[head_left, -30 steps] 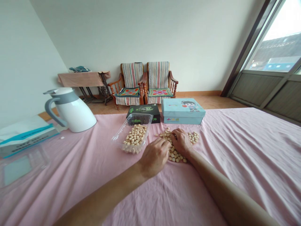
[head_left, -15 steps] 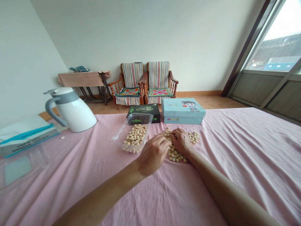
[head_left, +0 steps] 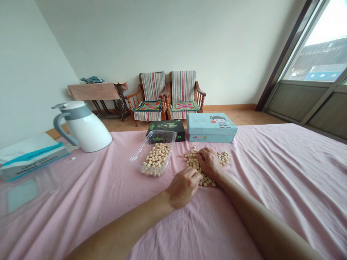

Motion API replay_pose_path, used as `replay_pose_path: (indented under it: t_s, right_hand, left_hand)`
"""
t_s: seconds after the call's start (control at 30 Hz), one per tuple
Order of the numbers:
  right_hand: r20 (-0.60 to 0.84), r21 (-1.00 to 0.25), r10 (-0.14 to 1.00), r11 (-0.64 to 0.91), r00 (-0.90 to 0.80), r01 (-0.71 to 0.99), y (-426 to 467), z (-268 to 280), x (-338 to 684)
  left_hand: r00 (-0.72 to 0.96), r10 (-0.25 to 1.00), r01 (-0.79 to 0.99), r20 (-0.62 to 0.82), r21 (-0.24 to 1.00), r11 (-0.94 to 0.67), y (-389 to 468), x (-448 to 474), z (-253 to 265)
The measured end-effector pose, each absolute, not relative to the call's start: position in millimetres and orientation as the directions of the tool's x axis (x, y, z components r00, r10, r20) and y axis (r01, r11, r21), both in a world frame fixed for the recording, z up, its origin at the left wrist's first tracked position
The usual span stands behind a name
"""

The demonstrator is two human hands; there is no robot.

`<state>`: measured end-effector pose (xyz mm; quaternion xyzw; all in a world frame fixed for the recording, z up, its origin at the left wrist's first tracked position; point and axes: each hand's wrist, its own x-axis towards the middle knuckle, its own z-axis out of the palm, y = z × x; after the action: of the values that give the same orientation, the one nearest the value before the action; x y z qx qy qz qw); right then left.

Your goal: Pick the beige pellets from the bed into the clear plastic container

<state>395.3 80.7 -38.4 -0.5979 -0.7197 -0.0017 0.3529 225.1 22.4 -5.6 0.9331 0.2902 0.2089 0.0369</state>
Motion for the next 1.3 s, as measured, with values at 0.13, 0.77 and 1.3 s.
replay_pose_path:
  t_s: [0.13,0.77,1.3]
  right_hand:
    - [0.518,-0.422,0.854,0.291,-0.035,0.859,80.4,-38.8,395.4]
    - [0.519,-0.417,0.854,0.291,-0.037,0.861,79.9,-38.0,395.2]
    - [0.520,-0.425,0.854,0.295,-0.036,0.856,79.7,-38.2,395.1]
  left_hand:
    - [0.647,0.545,0.546,0.533,0.174,-0.819,29.6,214.2,21.5]
    - [0.708,0.635,0.593,0.309,0.228,-0.772,23.0,222.8,0.9]
    - [0.531,0.609,0.683,0.590,0.128,-0.719,35.6,203.6,45.7]
